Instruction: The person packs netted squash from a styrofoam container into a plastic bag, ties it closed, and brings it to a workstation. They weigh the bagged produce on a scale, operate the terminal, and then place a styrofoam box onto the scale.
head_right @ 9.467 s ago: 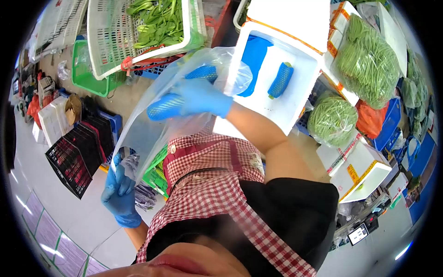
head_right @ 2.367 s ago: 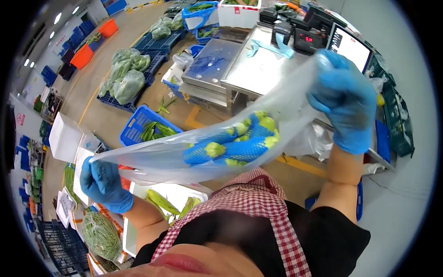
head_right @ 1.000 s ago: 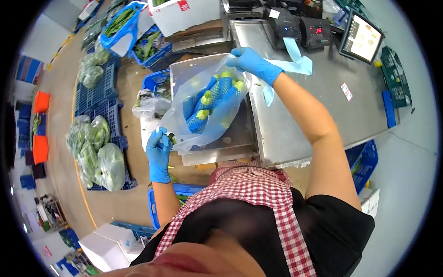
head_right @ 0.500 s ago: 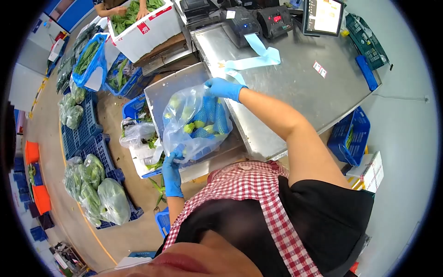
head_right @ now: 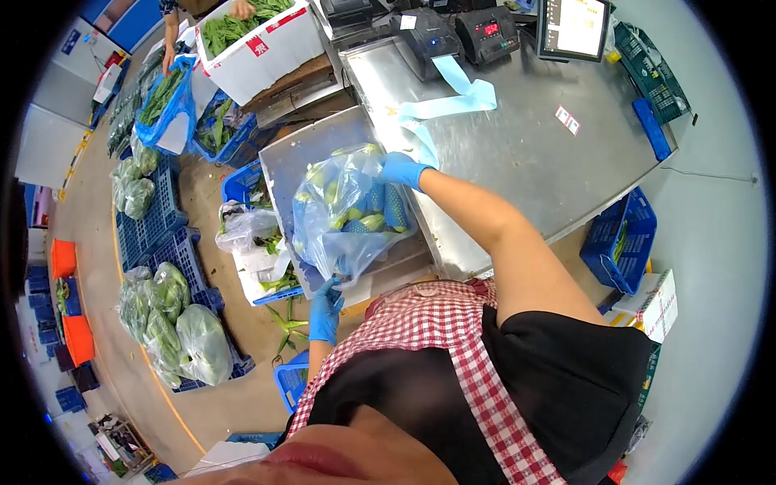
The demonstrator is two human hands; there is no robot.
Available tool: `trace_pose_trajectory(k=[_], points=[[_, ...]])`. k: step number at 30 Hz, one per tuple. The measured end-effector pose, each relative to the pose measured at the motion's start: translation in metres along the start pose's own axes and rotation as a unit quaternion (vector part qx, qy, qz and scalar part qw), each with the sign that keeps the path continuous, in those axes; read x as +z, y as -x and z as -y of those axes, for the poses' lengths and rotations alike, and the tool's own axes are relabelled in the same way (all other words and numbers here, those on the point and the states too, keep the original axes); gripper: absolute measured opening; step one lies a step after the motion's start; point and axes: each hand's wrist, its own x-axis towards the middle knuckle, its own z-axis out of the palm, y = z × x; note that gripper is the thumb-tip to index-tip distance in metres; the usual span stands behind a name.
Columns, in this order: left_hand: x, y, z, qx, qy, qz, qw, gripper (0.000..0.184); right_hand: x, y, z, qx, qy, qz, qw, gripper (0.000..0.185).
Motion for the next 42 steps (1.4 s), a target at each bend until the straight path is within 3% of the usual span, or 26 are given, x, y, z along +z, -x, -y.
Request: trace_pose_trajectory(k=[5, 8, 9, 10, 11, 12, 13, 14, 15, 17, 18, 20, 21, 22, 25, 26, 29, 31, 32, 34, 35, 38, 39, 40, 41, 42], points=[[0.001, -0.001, 0.010, -0.030, 0.027, -0.002, 0.999, 0.008, 0.011, 0.001, -0.020, 0.009, -0.052, 0.038, 0.998, 0.027], [-0.009, -0.008, 0.002, 0.040, 0.119, 0.124, 0.984, 0.014, 0.010, 0.015, -0.008, -0.019, -0.109, 0.116, 0.987, 0.024], [-0.011, -0.002, -0.017, 0.084, 0.119, 0.094, 0.985, 0.017, 0.010, 0.026, 0.005, -0.047, -0.141, 0.154, 0.977, 0.023], [-0.025, -0.005, -0.032, 0.165, 0.122, 0.167, 0.964, 0.015, 0.011, 0.037, 0.019, -0.073, -0.173, 0.196, 0.963, 0.022], [-0.031, 0.013, -0.068, 0.226, 0.155, 0.228, 0.934, 0.014, 0.015, 0.044, 0.036, -0.087, -0.276, 0.244, 0.925, 0.025], [-0.051, 0.012, -0.093, 0.205, 0.156, 0.173, 0.951, 0.018, 0.019, 0.050, 0.054, -0.095, -0.366, 0.260, 0.889, 0.029], [-0.054, 0.026, -0.122, 0.224, 0.178, 0.237, 0.928, 0.021, 0.017, 0.055, 0.077, -0.129, -0.396, 0.255, 0.872, 0.024], [-0.042, 0.053, -0.145, 0.263, 0.131, 0.194, 0.936, 0.024, 0.013, 0.059, 0.097, -0.163, -0.427, 0.249, 0.854, 0.019], [-0.036, 0.063, -0.158, 0.279, 0.173, 0.199, 0.923, 0.030, 0.002, 0.056, 0.104, -0.155, -0.483, 0.252, 0.824, 0.032], [-0.007, 0.086, -0.183, 0.334, 0.087, 0.188, 0.919, 0.040, -0.020, 0.072, 0.136, -0.141, -0.648, 0.257, 0.703, 0.041], [0.009, 0.083, -0.187, 0.357, 0.038, 0.173, 0.917, 0.045, -0.015, 0.066, 0.133, -0.127, -0.658, 0.251, 0.698, 0.043], [0.034, 0.055, -0.179, 0.325, -0.060, 0.201, 0.922, 0.057, 0.011, 0.055, 0.132, -0.134, -0.612, 0.266, 0.732, 0.041], [0.043, 0.032, -0.168, 0.322, -0.149, 0.154, 0.922, 0.058, 0.023, 0.054, 0.137, -0.138, -0.589, 0.271, 0.749, 0.040], [0.066, 0.041, -0.173, 0.407, -0.260, 0.196, 0.854, 0.060, 0.020, 0.064, 0.155, -0.159, -0.578, 0.305, 0.740, 0.035], [0.079, -0.006, -0.156, 0.479, -0.238, 0.192, 0.822, 0.062, 0.028, 0.041, 0.152, -0.274, -0.270, 0.172, 0.907, 0.030], [0.082, -0.015, -0.157, 0.488, -0.234, 0.193, 0.819, 0.061, 0.033, 0.038, 0.150, -0.274, -0.239, 0.123, 0.923, 0.028], [0.093, -0.007, -0.156, 0.433, -0.178, 0.263, 0.844, 0.059, -0.005, 0.035, 0.156, -0.317, 0.074, 0.038, 0.945, 0.033], [0.097, -0.008, -0.157, 0.432, -0.094, 0.327, 0.835, 0.061, -0.013, 0.024, 0.148, -0.329, 0.045, 0.079, 0.940, 0.040], [0.096, -0.013, -0.155, 0.382, -0.106, 0.317, 0.862, 0.042, -0.011, 0.022, 0.143, -0.328, -0.017, 0.115, 0.938, 0.042], [0.093, 0.001, -0.164, 0.293, -0.317, 0.252, 0.866, 0.029, -0.019, 0.020, 0.143, -0.288, -0.087, 0.179, 0.937, 0.047], [0.090, 0.006, -0.166, 0.241, -0.414, 0.215, 0.851, 0.024, -0.021, 0.007, 0.129, -0.260, -0.080, 0.147, 0.951, 0.044], [0.035, -0.073, -0.108, 0.338, -0.192, 0.167, 0.906, 0.015, -0.006, -0.046, 0.034, -0.139, -0.036, 0.071, 0.987, 0.030], [0.016, -0.103, -0.087, 0.339, -0.047, 0.224, 0.913, 0.014, 0.010, -0.052, 0.006, -0.074, -0.005, 0.056, 0.996, 0.022], [-0.003, -0.131, -0.066, 0.329, 0.096, 0.286, 0.895, 0.014, 0.029, -0.055, -0.012, -0.029, -0.007, 0.052, 0.998, 0.019], [-0.016, -0.161, -0.045, 0.271, 0.284, 0.411, 0.823, 0.015, 0.042, -0.052, -0.022, 0.016, -0.010, 0.047, 0.999, 0.017], [-0.017, -0.154, -0.037, 0.227, 0.339, 0.411, 0.815, 0.015, 0.043, -0.044, -0.012, 0.054, -0.141, 0.088, 0.985, 0.016]])
